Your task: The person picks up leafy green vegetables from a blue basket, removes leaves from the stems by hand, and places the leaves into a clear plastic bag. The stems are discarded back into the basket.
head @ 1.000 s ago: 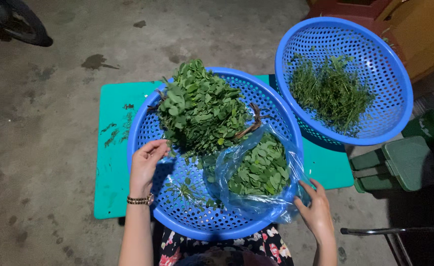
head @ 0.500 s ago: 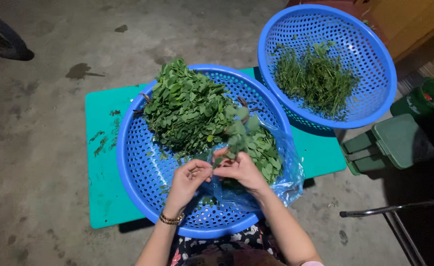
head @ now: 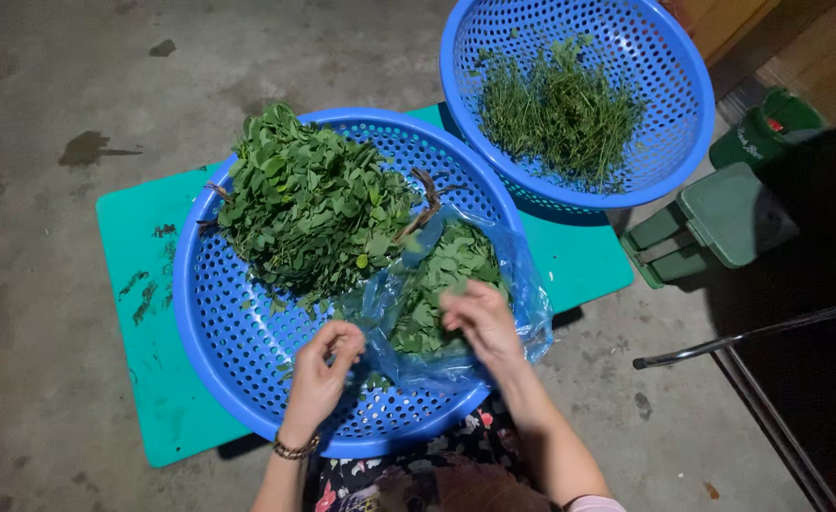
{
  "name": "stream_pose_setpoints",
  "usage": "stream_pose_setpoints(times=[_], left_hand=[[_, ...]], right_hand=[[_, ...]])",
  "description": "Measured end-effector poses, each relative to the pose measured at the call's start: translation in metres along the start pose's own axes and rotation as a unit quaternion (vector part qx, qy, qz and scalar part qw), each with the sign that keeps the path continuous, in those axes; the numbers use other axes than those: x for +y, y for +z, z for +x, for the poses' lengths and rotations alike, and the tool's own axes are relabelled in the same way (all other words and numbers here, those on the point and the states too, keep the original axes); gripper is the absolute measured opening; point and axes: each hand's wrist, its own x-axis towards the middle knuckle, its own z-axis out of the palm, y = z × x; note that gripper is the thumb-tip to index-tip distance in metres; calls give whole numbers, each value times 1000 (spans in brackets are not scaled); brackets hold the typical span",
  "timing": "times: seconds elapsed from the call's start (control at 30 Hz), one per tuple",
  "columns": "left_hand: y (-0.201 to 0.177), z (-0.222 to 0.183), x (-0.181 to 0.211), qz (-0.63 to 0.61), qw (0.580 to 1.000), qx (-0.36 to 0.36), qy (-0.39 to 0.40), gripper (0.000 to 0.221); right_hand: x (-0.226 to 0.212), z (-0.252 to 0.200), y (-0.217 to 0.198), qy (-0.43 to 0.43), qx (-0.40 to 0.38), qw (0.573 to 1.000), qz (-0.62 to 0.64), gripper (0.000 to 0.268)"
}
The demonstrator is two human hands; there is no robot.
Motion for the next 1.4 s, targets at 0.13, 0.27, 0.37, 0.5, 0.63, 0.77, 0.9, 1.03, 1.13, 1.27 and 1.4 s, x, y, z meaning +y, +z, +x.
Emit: stream_pose_setpoints(times=[0.13,0.27,0.37,0.5,0.63,0.77,0.9,1.03,1.13,1.27,1.4], left_hand=[[-17,-7,18,55,996,70,-8,13],[-4,-6,42,106,988,101,45,11],[11,-1,62,161,974,119,102,10],[25,6,71,190,960,134,156,9],[36,11,68,244,928,150,240,9],[48,11,61,273,912,139,272,11],[45,8,59,273,912,123,281,13],[35,4,59,295,908,126,271,11],[40,2,59,285,914,114,264,10],[45,1,59,275,915,126,265,10],[28,-1,62,285,912,145,258,10]], right_hand=[[-32,-3,-19,-112,53,968,-216,20],[-43,-24,3,-274,-10,791,-547,38],[-55,-28,21,-325,20,746,-581,33],[-56,-30,29,-281,60,763,-579,13],[-46,-29,36,-117,-72,966,-220,29],[-23,-24,53,49,-133,989,-38,39],[-8,-18,59,9,-112,993,-42,22],[-2,-15,45,26,-104,988,-109,18],[6,-15,31,38,-81,993,-75,16],[9,-7,13,3,-60,995,85,15],[-19,-10,-11,-19,37,992,-115,18]])
